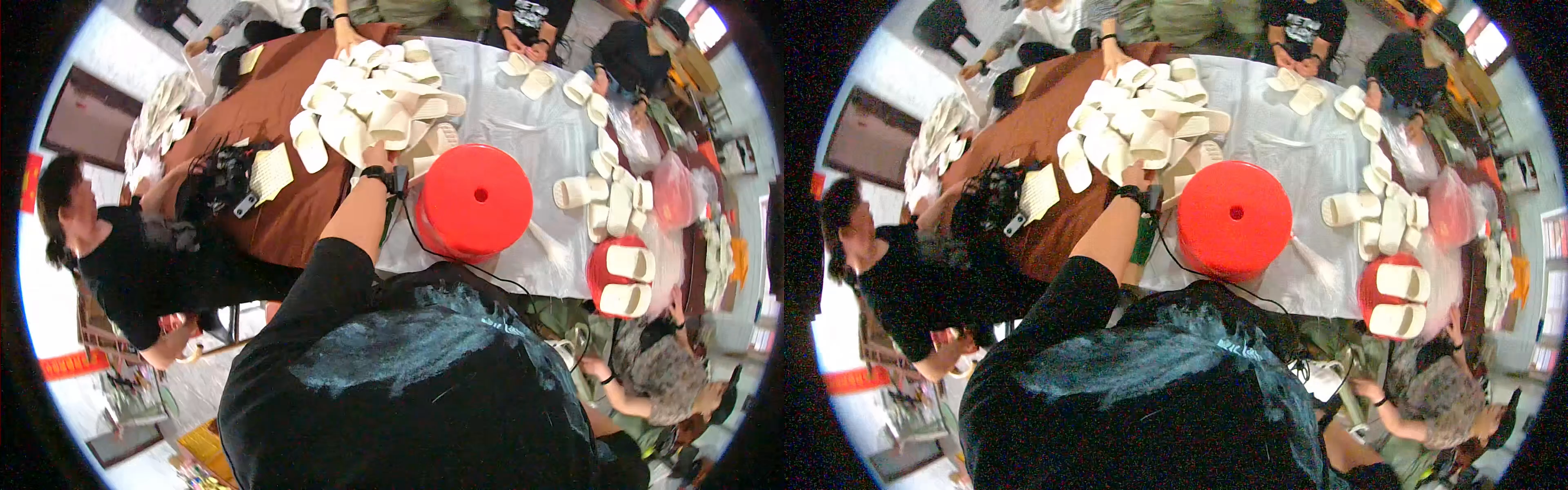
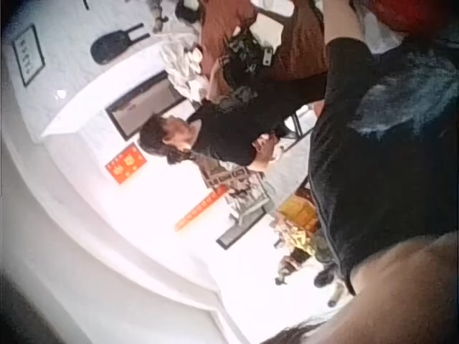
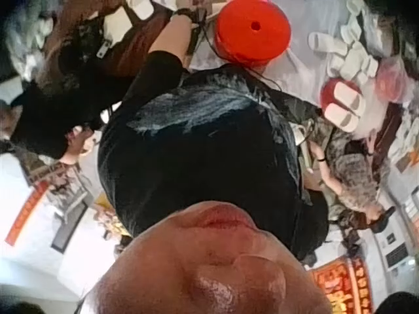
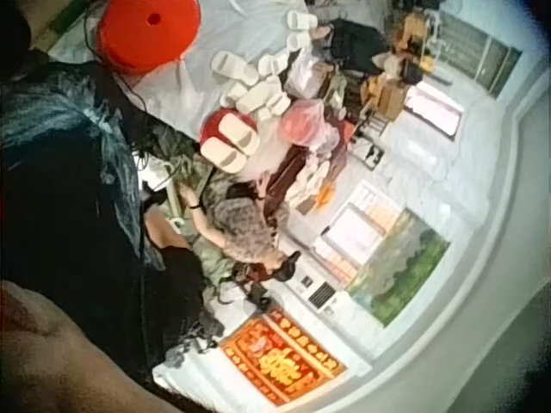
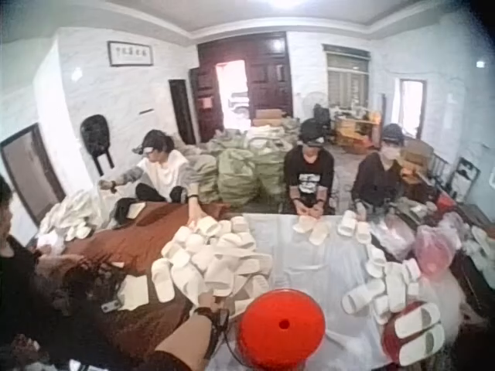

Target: The person is assembling or inspecting white sandals on a production table.

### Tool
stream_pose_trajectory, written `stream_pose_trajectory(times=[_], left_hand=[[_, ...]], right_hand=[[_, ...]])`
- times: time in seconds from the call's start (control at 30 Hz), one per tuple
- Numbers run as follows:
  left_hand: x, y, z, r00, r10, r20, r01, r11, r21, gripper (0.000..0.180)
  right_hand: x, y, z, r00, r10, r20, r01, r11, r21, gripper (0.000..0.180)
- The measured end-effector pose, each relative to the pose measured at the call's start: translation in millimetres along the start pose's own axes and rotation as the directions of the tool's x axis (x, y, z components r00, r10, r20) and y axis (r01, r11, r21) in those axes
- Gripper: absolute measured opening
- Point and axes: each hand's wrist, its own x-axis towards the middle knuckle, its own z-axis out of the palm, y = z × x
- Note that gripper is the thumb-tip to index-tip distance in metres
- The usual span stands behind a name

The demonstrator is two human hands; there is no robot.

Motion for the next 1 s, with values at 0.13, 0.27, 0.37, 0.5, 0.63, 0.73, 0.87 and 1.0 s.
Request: stream_pose_trajectory(times=[0.13,0.27,0.37,0.5,0.63,0.73,0.87,1.0], left_hand=[[-15,15,11,0.955,0.291,0.051,-0.293,0.955,0.045,0.015],[-45,58,-11,0.908,0.400,0.122,-0.412,0.906,0.096,0.015],[-85,88,-10,0.877,0.411,0.251,-0.431,0.902,0.030,0.015],[-138,130,-26,0.839,0.351,0.415,-0.375,0.927,-0.024,0.029],[-200,163,-12,0.803,0.276,0.528,-0.303,0.952,-0.038,0.030],[-200,159,-15,0.785,0.183,0.592,-0.234,0.972,0.010,0.030],[-183,131,-4,0.785,0.011,0.619,-0.230,0.933,0.276,0.033],[-145,86,11,0.726,-0.096,0.681,-0.291,0.855,0.430,0.032]], right_hand=[[-3,-14,20,0.998,0.028,-0.055,-0.026,0.999,0.029,0.017],[1,-18,-44,0.608,0.118,-0.785,0.251,0.910,0.331,0.024],[29,-17,-83,0.310,0.166,-0.936,0.497,0.811,0.308,0.039],[74,-32,-137,0.081,-0.007,-0.997,0.535,0.844,0.037,0.055],[119,-30,-177,-0.082,-0.166,-0.983,0.387,0.903,-0.185,0.080],[143,-21,-187,-0.066,-0.278,-0.958,0.408,0.869,-0.280,0.092],[140,-25,-171,0.333,-0.206,-0.920,0.703,0.705,0.097,0.090],[134,-6,-138,0.471,-0.063,-0.880,0.752,0.551,0.363,0.076]])
